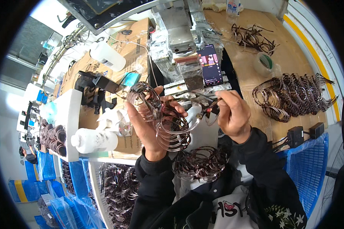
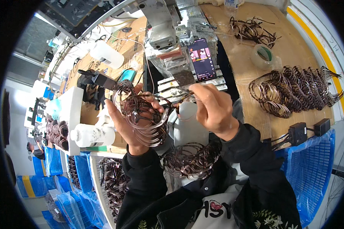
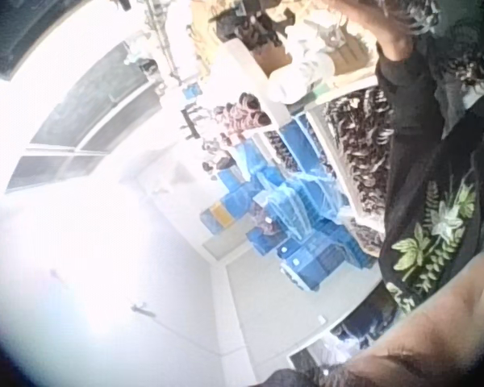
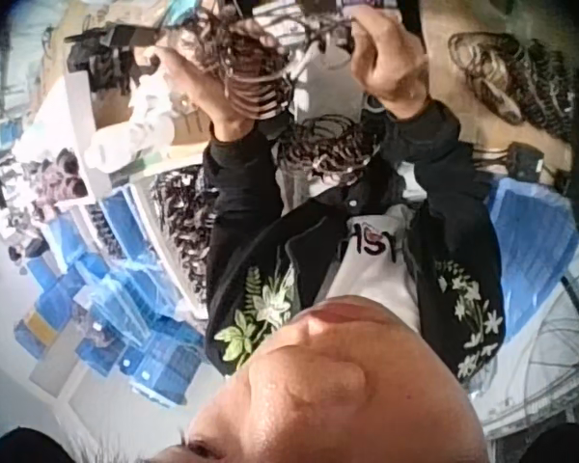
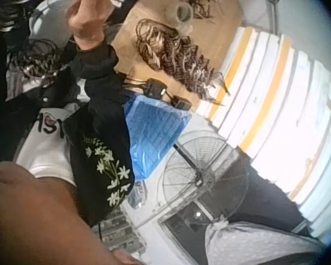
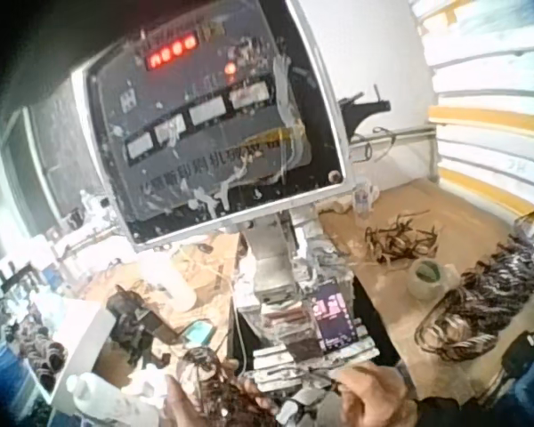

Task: The person repeatedly picks up coiled wire assemblies from a white bin, connects them to a testing fixture on the table, and returns them to the bin. The process is repeated for multiple units throughout the clip.

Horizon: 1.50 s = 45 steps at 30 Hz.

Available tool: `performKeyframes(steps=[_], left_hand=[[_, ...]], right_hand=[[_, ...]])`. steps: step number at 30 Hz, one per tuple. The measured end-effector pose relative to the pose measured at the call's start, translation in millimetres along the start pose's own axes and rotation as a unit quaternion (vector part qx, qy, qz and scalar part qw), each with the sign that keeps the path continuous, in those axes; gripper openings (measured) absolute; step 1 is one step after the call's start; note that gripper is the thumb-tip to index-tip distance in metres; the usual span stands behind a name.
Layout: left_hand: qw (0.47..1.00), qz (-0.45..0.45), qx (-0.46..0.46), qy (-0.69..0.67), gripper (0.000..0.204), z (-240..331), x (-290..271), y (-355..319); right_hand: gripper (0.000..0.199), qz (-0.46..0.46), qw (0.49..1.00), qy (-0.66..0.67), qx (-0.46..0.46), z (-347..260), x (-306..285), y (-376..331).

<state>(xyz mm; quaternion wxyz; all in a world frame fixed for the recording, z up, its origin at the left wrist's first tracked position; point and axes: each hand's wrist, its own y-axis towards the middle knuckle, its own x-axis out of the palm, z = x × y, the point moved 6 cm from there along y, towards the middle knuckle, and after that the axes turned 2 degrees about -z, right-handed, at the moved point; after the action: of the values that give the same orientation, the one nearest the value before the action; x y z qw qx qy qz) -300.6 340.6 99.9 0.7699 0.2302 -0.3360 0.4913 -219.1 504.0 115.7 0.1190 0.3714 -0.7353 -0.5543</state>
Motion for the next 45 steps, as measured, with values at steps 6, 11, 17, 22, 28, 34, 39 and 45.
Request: performKeyframes(steps=[6,11,17,22,28,34,39,45], left_hand=[[0.992,-0.013,0.095,0.088,0.089,12,15,-6],[0.96,-0.028,0.205,0.188,0.097,19,24,-25],[0.893,-0.026,0.257,0.369,0.075,37,35,-99],[0.924,0.143,0.243,0.26,0.073,59,-7,-177],[0.726,0.427,0.182,0.507,0.025,162,-119,-281],[0.7,0.565,0.08,0.431,0.012,226,-276,-291],[0.762,0.533,0.045,0.365,0.015,224,-334,-277],[0.705,0.572,0.003,0.418,0.017,227,-335,-310]], right_hand=[[0.055,-0.108,0.994,-0.004,-0.012,-39,4,1],[0.055,-0.116,0.993,-0.031,-0.003,-57,9,-2],[0.059,-0.24,0.964,0.082,-0.082,-112,3,-8],[0.041,-0.343,0.93,0.125,-0.029,-112,-14,-38],[0.03,-0.289,0.923,0.047,0.251,-41,-46,-77],[0.031,-0.281,0.91,0.025,0.304,-21,-57,-99],[0.031,-0.287,0.906,0.004,0.313,-21,-64,-106],[0.031,-0.295,0.894,-0.031,0.336,-17,-64,-120]])
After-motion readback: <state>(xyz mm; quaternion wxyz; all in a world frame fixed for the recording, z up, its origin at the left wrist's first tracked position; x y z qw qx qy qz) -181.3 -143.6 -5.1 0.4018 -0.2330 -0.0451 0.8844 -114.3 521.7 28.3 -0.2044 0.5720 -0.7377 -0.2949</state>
